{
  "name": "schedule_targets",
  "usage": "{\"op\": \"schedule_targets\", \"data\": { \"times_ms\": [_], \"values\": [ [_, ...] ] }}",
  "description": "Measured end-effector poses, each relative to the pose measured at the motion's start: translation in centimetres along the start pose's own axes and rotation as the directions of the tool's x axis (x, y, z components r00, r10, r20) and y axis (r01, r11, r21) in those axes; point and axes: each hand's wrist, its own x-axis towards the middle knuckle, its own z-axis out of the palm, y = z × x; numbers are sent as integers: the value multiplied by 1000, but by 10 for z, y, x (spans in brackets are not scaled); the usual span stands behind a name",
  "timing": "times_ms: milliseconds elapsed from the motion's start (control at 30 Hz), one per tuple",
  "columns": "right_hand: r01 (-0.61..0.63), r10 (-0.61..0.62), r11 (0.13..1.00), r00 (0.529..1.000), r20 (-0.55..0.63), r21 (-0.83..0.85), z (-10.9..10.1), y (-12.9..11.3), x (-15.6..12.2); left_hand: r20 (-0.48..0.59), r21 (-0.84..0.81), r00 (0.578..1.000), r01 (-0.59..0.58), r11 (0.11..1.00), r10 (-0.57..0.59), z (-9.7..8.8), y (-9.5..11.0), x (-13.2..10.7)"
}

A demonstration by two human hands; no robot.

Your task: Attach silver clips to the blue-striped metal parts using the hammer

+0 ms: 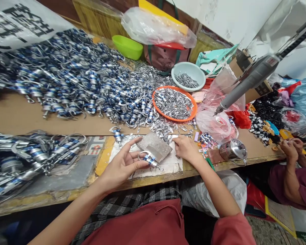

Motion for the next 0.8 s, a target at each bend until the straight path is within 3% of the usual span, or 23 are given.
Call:
{"op": "schedule_targets", "data": {
  "times_ms": [100,200,300,400,500,667,800],
  "values": [
    [119,-56,962,967,-248,245,-6,-13,-5,7,-22,1000,5,1000,-5,0,-1,1],
    [336,-242,911,906,-348,239,-8,-40,-10,3,-34,1000,6,999,-5,1,0,1],
    [368,-317,918,905,-285,147,-10,-57,-12,-7,-28,1000,-10,1000,10,2,0,0],
    [280,-245,942,950,-193,185,-14,-59,-12,3,-21,1000,-11,1000,11,3,0,0],
    [259,-232,928,964,-127,267,-16,-57,-11,-9,-15,1000,-10,1000,10,3,0,0],
    [309,-275,876,951,-143,371,-14,-59,-6,-2,-11,1000,-22,1000,22,2,0,0],
    [318,-294,877,948,-123,359,-21,-57,-5,9,-25,1000,-14,1000,14,3,0,0]
  ]
}}
